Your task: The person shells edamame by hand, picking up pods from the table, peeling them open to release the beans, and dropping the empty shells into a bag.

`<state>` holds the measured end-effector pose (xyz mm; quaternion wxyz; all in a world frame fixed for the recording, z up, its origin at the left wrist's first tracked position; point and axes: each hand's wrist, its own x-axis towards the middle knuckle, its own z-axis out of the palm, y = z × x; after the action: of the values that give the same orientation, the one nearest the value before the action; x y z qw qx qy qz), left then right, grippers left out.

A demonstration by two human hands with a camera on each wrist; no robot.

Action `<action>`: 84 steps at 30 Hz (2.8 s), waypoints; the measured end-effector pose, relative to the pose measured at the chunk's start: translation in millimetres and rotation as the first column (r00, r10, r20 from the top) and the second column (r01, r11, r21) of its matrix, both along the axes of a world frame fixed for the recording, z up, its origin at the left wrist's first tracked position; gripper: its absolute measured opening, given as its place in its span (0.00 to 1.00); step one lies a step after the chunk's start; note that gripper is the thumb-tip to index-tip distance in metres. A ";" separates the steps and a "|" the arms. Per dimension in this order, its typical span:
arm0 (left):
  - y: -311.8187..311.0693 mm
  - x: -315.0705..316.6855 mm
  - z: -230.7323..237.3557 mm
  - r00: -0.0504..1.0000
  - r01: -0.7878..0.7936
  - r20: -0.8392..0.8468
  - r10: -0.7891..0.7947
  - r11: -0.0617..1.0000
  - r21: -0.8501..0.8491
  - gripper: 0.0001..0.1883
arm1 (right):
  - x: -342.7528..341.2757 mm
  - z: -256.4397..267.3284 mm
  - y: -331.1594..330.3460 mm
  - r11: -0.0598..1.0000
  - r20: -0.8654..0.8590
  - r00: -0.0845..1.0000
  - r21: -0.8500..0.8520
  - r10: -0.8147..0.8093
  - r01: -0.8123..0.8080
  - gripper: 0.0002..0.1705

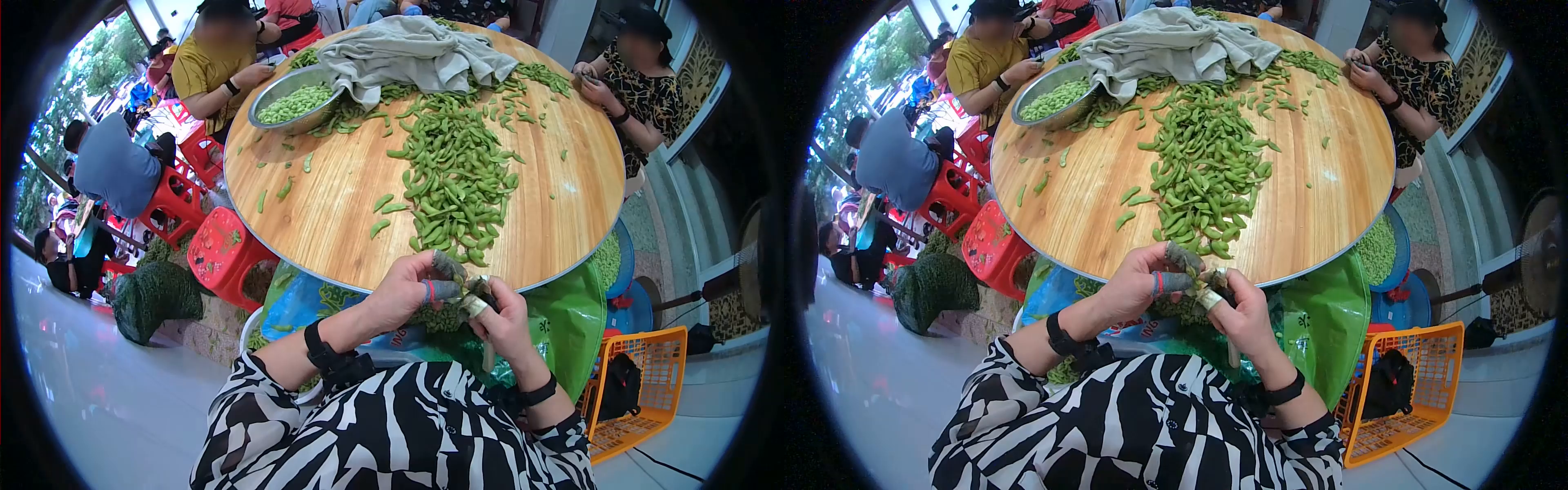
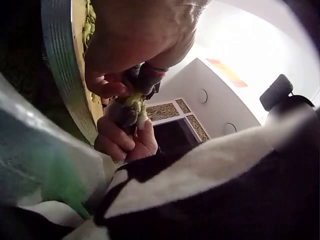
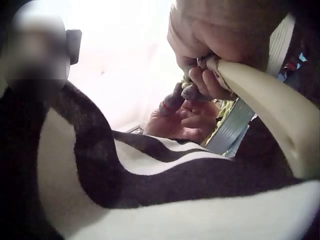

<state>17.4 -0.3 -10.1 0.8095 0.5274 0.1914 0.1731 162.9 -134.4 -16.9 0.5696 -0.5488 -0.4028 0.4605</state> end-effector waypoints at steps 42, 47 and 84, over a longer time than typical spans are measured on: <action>-2.5 6.2 5.0 0.994 0.057 -0.051 -0.096 0.862 -0.504 0.05 | 5.4 -0.5 -4.8 0.942 0.548 0.834 0.309 -0.066 -0.129 0.25; -4.6 5.3 15.7 0.967 0.019 -0.255 -0.022 1.000 -0.016 0.06 | 0.5 -9.1 -3.2 0.982 0.183 0.983 0.189 -0.023 -0.012 0.25; 83.3 -29.2 -5.2 0.915 0.097 -0.183 0.361 0.244 0.965 0.08 | 11.7 -4.4 -0.7 0.988 0.022 0.988 0.025 -0.154 0.153 0.22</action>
<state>-11.8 83.0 -15.3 0.2479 0.9128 0.2387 0.2198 174.6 -135.0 -21.3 0.6049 -0.5770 -0.3714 0.4041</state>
